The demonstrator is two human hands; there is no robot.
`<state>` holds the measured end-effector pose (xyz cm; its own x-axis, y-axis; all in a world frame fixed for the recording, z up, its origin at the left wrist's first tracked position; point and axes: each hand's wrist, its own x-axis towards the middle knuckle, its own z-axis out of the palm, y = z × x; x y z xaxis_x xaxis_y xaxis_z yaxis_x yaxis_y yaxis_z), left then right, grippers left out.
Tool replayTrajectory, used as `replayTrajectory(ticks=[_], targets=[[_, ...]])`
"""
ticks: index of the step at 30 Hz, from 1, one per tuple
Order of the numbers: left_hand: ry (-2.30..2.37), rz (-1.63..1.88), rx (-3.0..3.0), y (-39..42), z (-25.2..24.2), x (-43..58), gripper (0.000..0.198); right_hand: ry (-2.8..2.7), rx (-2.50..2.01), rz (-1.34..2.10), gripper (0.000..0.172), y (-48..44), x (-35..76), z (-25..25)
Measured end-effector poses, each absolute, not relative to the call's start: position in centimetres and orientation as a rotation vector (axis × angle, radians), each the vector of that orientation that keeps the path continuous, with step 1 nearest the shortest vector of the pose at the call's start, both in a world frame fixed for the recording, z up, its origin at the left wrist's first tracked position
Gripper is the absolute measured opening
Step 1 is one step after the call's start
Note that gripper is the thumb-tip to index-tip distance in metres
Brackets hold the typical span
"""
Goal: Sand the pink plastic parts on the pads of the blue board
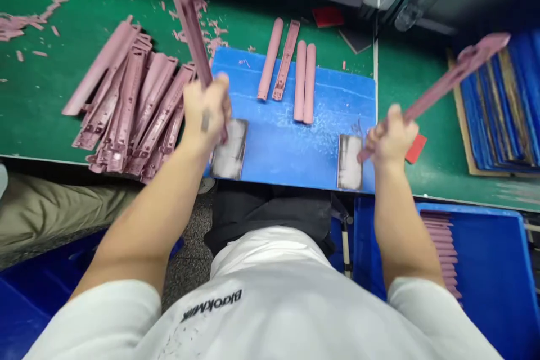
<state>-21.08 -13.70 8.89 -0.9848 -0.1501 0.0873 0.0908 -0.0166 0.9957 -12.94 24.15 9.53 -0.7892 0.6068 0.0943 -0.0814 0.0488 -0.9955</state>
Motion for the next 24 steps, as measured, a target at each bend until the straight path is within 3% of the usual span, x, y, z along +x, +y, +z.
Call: replayTrajectory(ticks=[5, 11, 20, 24], targets=[[-2.163, -2.280, 0.329, -12.7, 8.3, -25.5, 0.059, -1.969, -0.745, 1.896, 0.069, 24.8, -16.5, 9.3], [-2.141, -2.148, 0.485, -11.1, 9.5, -25.9, 0.054, -1.931, -0.731, 1.858, 0.069, 25.0, -16.9, 9.2], [-1.997, -2.093, 0.192, -11.2, 8.1, -25.2, 0.049, -1.836, -0.504, 1.801, 0.075, 24.3, -16.1, 8.9], [-1.873, -2.086, -0.040, -12.6, 8.3, -22.2, 0.059, -1.712, -0.257, 1.748, 0.082, 23.0, -12.1, 9.5]])
